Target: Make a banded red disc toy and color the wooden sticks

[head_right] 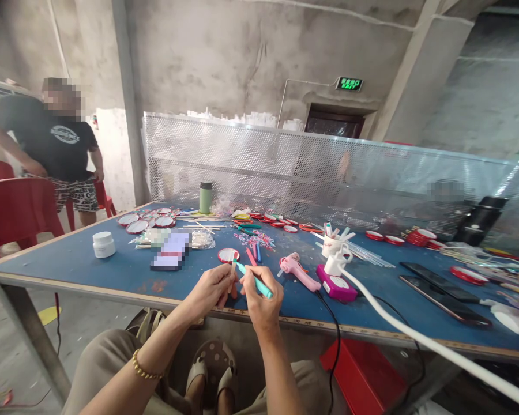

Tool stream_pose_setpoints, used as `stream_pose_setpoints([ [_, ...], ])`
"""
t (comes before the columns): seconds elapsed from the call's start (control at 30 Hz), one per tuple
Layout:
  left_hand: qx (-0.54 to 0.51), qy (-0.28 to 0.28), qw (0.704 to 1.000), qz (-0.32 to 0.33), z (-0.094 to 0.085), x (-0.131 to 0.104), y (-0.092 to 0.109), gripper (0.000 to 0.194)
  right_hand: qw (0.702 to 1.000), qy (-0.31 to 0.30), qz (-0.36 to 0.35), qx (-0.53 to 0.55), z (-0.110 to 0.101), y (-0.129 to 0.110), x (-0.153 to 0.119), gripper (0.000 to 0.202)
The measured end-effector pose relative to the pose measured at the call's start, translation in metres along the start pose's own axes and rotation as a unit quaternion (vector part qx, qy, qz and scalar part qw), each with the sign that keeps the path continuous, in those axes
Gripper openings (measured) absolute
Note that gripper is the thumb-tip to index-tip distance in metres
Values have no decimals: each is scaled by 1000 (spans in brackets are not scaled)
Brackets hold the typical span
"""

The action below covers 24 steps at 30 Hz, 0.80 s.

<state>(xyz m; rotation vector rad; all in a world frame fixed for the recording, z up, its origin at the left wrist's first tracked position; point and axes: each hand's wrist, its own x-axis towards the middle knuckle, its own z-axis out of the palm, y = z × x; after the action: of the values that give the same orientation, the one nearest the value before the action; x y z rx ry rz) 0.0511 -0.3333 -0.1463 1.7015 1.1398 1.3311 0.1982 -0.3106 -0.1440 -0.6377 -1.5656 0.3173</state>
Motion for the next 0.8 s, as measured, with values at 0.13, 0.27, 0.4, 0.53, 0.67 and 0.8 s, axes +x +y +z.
stream_pose_setpoints([
  [0.13,2,1,1000,2,0,0,0,35,1000,-4,-3,3,1,2,0,19],
  [0.27,3,0,1000,4,0,0,-1,34,1000,-11,-7,2,1,3,0,18],
  [0.4,3,-2,1000,7,0,-1,-2,34,1000,-12,-7,1,1,1,0,18],
  [0.53,2,-2,1000,5,-1,0,-2,35,1000,-13,-3,-1,1,0,1,20],
  [0.67,2,-1,1000,4,-1,0,-2,34,1000,-6,1,0,1,0,0,20],
  [0.8,-1,-1,1000,-1,-1,1,-2,31,1000,4,6,1,0,1,-1,20],
])
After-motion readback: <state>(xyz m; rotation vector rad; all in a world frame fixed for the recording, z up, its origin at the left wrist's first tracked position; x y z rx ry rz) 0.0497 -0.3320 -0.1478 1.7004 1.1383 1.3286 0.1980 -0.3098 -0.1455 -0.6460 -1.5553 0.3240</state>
